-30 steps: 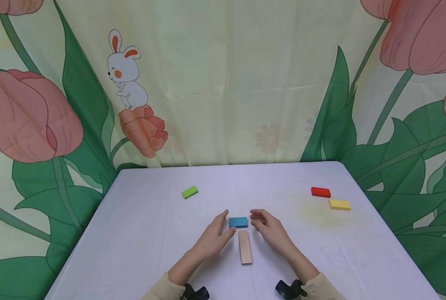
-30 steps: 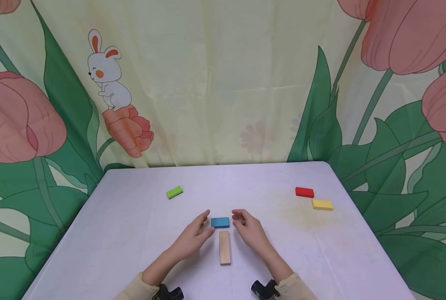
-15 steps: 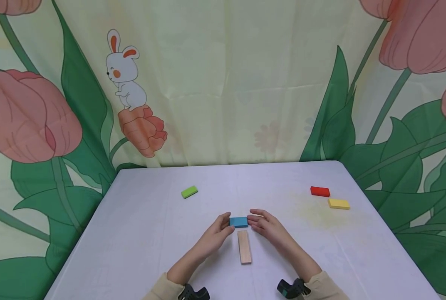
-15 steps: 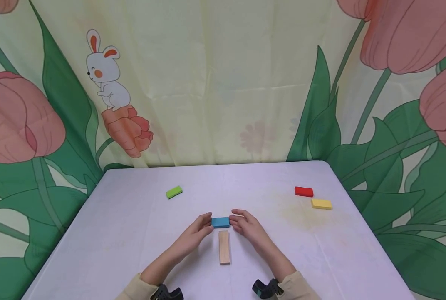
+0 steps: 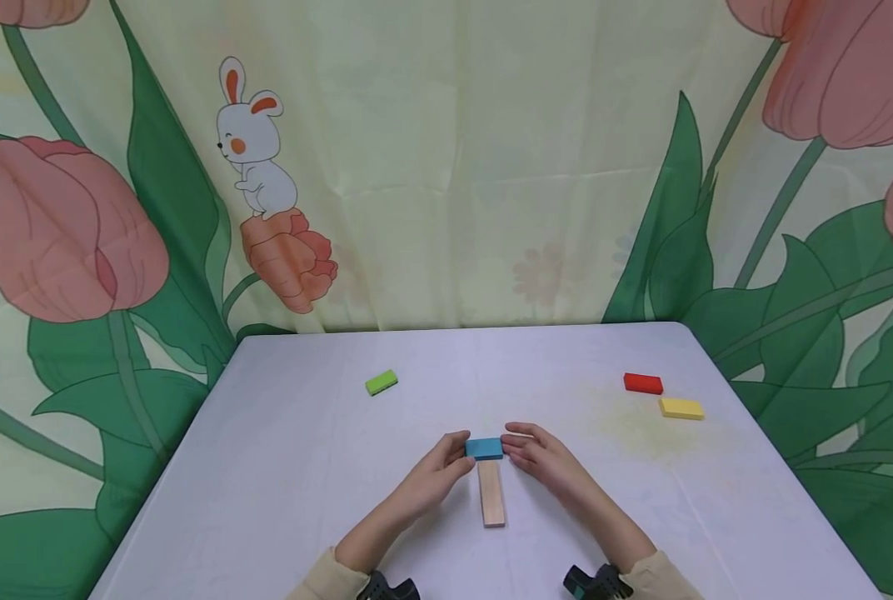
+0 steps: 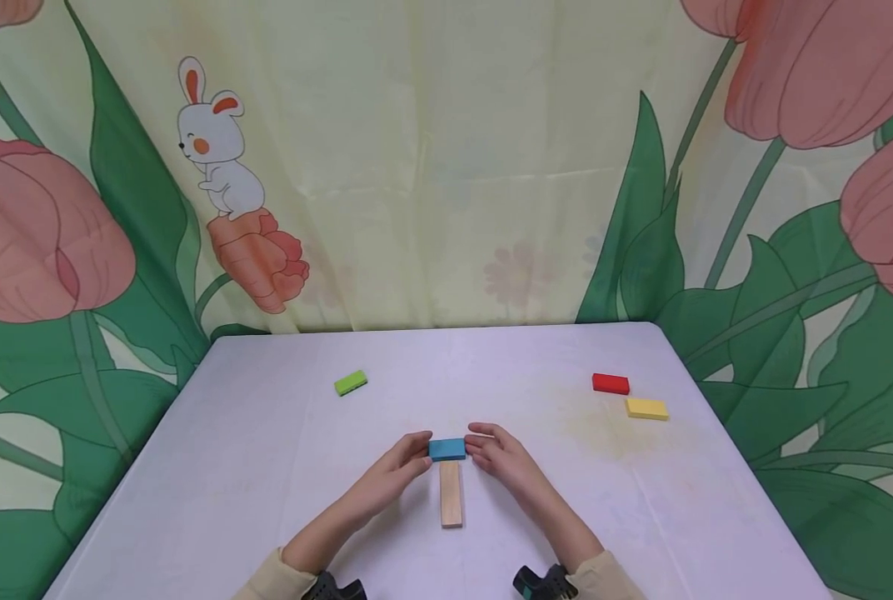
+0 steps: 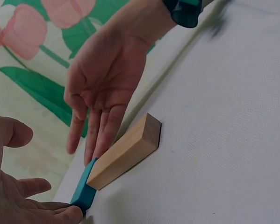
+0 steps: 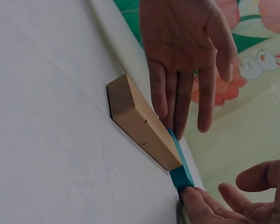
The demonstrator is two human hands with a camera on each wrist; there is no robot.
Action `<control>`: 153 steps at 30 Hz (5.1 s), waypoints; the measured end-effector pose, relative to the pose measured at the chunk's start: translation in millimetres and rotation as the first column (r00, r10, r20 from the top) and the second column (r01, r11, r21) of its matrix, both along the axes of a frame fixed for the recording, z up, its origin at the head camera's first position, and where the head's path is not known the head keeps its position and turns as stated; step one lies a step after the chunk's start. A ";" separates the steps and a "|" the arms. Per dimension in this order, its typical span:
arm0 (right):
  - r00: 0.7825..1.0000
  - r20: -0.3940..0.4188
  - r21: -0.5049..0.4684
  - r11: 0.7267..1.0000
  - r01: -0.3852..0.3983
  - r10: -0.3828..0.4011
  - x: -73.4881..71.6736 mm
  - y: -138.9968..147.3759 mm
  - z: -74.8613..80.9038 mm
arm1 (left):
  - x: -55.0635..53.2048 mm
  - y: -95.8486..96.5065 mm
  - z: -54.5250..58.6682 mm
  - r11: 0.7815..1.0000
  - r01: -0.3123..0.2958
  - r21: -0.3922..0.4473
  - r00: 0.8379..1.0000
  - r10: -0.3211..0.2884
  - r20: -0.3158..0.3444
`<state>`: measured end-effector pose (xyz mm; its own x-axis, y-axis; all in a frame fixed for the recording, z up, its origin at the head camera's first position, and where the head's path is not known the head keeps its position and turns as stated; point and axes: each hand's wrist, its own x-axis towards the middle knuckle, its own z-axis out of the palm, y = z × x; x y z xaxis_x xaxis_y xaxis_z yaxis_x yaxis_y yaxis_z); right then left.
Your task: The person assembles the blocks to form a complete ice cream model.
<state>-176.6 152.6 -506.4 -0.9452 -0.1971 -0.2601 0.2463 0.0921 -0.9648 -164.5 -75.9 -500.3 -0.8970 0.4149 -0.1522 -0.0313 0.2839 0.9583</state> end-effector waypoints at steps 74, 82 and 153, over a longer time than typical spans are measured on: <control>0.947 -0.320 0.827 0.498 0.261 0.036 -16.9 229.5 4.2 | 11.6 3.1 -11.6 0.666 -0.039 -0.745 0.649 -0.550 -0.525; 0.944 -0.330 0.806 0.526 0.273 0.017 -16.0 224.0 2.6 | 11.5 2.5 -13.0 0.656 -0.031 -0.754 0.651 -0.560 -0.513; 0.935 -0.354 0.684 0.675 0.274 -0.021 -17.7 127.8 -3.2 | 10.5 4.3 -9.4 0.630 -0.029 -0.776 0.646 -0.581 -0.496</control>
